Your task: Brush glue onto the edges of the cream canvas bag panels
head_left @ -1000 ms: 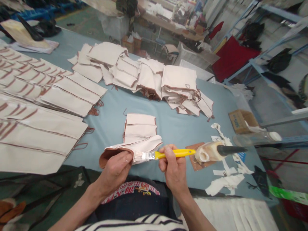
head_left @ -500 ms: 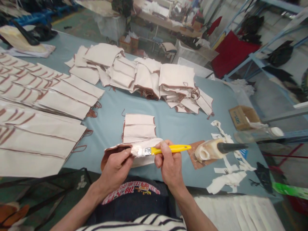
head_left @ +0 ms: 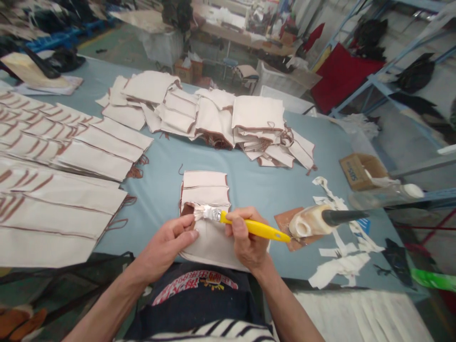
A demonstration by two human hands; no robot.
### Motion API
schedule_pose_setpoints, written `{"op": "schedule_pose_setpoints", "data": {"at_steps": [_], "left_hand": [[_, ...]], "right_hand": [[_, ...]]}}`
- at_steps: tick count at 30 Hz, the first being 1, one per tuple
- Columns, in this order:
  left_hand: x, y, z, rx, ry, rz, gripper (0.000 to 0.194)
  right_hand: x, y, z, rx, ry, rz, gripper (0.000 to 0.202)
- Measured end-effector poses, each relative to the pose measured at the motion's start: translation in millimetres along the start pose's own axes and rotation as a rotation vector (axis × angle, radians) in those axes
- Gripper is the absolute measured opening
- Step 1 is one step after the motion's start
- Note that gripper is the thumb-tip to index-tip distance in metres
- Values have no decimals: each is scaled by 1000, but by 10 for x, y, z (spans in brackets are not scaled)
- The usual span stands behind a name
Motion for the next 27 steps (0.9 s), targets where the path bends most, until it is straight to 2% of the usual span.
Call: {"op": "schedule_pose_setpoints", "data": {"at_steps": [4, 8, 12, 15, 18, 21, 24, 27], "left_hand": [[-13, 43, 37, -69, 2, 16, 32], [-6, 24, 16, -87, 23, 4, 31], [-3, 45, 52, -67, 10, 9, 29], [-8, 70, 98, -60, -6, 13, 30], [-13, 65, 123, -57, -25, 10, 32], [-15, 35, 94, -59, -12, 10, 38], [-9, -1, 53, -69, 6, -2, 41], [-2, -8, 49, -76, 9, -3, 39]], "right_hand": [[-30, 98, 133, 43, -32, 83, 13], [-17, 109, 68, -53, 106, 70, 15], [-1, 63, 90, -162, 57, 37, 23], [5, 64, 7, -129, 102, 57, 22], [61, 57, 35, -97, -4, 83, 18], [115, 71, 74, -216, -120, 121, 13], [132, 102, -60, -416, -43, 175, 14], [120, 77, -162, -491, -8, 177, 19]]}}
Point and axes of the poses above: each hand's wrist, its own x-axis towards the middle knuckle, its own z-axis out of the back of the hand, y = z × x, the point moved 8 cm from there along x, towards the middle knuckle, and after that the axes turned 3 degrees about z, right-handed, at the moved point
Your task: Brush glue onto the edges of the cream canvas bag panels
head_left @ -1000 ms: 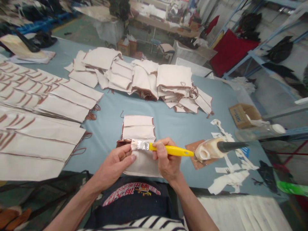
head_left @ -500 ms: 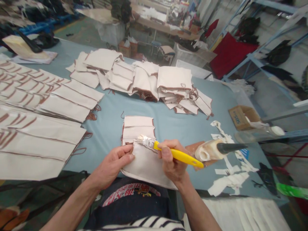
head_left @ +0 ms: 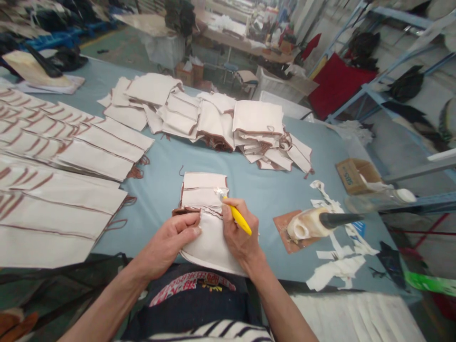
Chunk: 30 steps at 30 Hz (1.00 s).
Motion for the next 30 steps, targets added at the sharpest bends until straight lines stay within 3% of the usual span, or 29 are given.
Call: {"op": "schedule_pose_setpoints", "data": {"at_steps": [5, 12, 18, 24, 28, 30], "left_hand": [[-23, -58, 64, 138, 14, -37, 39], [-69, -15, 93, 525, 68, -73, 31], [-111, -79, -103, 750, 43, -238, 26], [-162, -69, -124, 876, 6, -324, 24], [-208, -70, -108, 976, -24, -375, 23], [-258, -134, -152, 1036, -54, -485, 24]], "right_hand": [[44, -146, 3, -15, -54, -80, 25], [184, -507, 279, -16, -184, -290, 30], [134, -612, 198, 2, -206, -338, 30], [22, -525, 326, 246, -309, -421, 28], [-138, -364, 340, 515, -226, -612, 35], [-224, -285, 331, 589, -189, -694, 38]]}}
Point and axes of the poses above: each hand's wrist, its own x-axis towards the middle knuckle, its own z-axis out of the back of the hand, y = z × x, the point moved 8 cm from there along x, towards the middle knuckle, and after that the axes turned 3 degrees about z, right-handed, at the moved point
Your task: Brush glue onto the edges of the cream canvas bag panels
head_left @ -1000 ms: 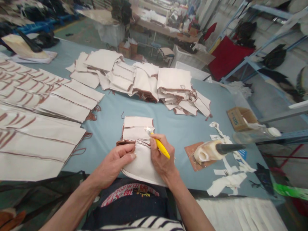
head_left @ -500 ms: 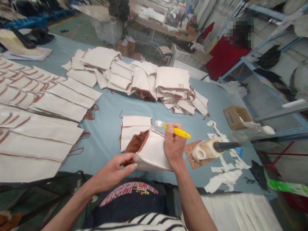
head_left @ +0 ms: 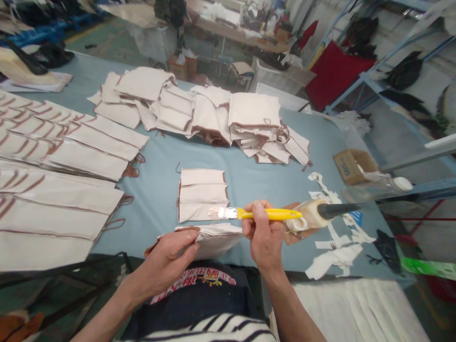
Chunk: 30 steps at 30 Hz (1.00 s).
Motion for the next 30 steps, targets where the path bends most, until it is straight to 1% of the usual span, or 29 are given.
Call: {"op": "schedule_pose_setpoints", "data": {"at_steps": [2, 5, 7, 9, 11, 12, 15, 16, 17, 20, 21, 25, 30], "left_hand": [[-19, -128, 58, 87, -101, -136, 25], [-66, -289, 101, 219, -226, -321, 26], [-88, -337, 106, 295, -277, -391, 28], [-101, -349, 101, 350, -306, -427, 29], [-109, -340, 95, 382, -323, -437, 30], [-109, -329, 88, 396, -324, -434, 30], [-105, -296, 56, 439, -311, -422, 29], [-104, -288, 44, 452, -303, -424, 28], [-106, -283, 37, 463, -301, -430, 29], [-111, -263, 35, 488, -303, -433, 30], [-110, -255, 37, 493, -303, -429, 30], [-97, -238, 41, 505, -315, -411, 29], [-57, -219, 27, 519, -336, -407, 29]], "right_hand": [[-91, 13, -5, 29, -1, -54, 39], [-196, 70, -44, 35, 3, -65, 40], [-271, 103, -103, 29, 45, -64, 41], [-346, 106, -155, 26, 104, -81, 42], [-392, 89, -149, 16, 127, -105, 43], [-395, 87, -117, 10, 110, -103, 43], [-356, 123, 13, -18, -1, -34, 42], [-345, 132, 24, -30, -12, -16, 42], [-338, 131, 8, -41, 3, -12, 43], [-347, 94, -107, -55, 118, -58, 43], [-349, 90, -125, -53, 134, -67, 43], [-329, 117, -101, -62, 86, -44, 43], [-344, 52, -180, -42, 151, -85, 44]]}}
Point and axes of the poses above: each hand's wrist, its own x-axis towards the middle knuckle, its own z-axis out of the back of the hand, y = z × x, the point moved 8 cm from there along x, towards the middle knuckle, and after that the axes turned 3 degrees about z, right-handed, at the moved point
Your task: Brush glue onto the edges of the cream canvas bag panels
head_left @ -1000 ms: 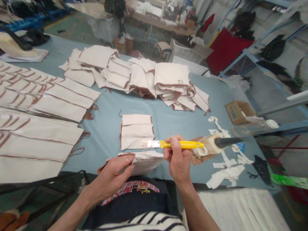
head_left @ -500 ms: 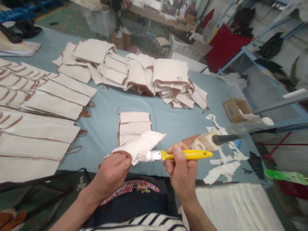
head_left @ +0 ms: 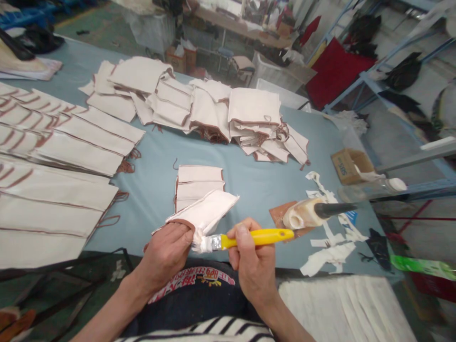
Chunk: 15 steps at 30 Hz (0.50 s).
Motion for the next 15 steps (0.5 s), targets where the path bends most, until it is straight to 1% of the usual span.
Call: {"op": "schedule_pose_setpoints", "data": {"at_steps": [4, 5, 8, 10, 12, 15], "left_hand": [[22, 5, -18, 3, -11, -14, 28], [28, 13, -20, -1, -13, -10, 28], [35, 41, -25, -28, -15, 11, 31], [37, 62, -23, -65, -21, 41, 32], [44, 107, -30, -135, -13, 115, 29], [63, 216, -69, -303, 33, 297, 25]], "right_hand": [[21, -12, 65, 16, -78, 44, 44], [18, -26, 61, 16, -74, 44, 44], [2, -90, -11, 12, 2, 15, 43], [28, -104, -16, 11, 2, 18, 42], [102, -71, 40, 4, -61, 66, 42], [232, 18, 116, -17, -129, 161, 41]]}}
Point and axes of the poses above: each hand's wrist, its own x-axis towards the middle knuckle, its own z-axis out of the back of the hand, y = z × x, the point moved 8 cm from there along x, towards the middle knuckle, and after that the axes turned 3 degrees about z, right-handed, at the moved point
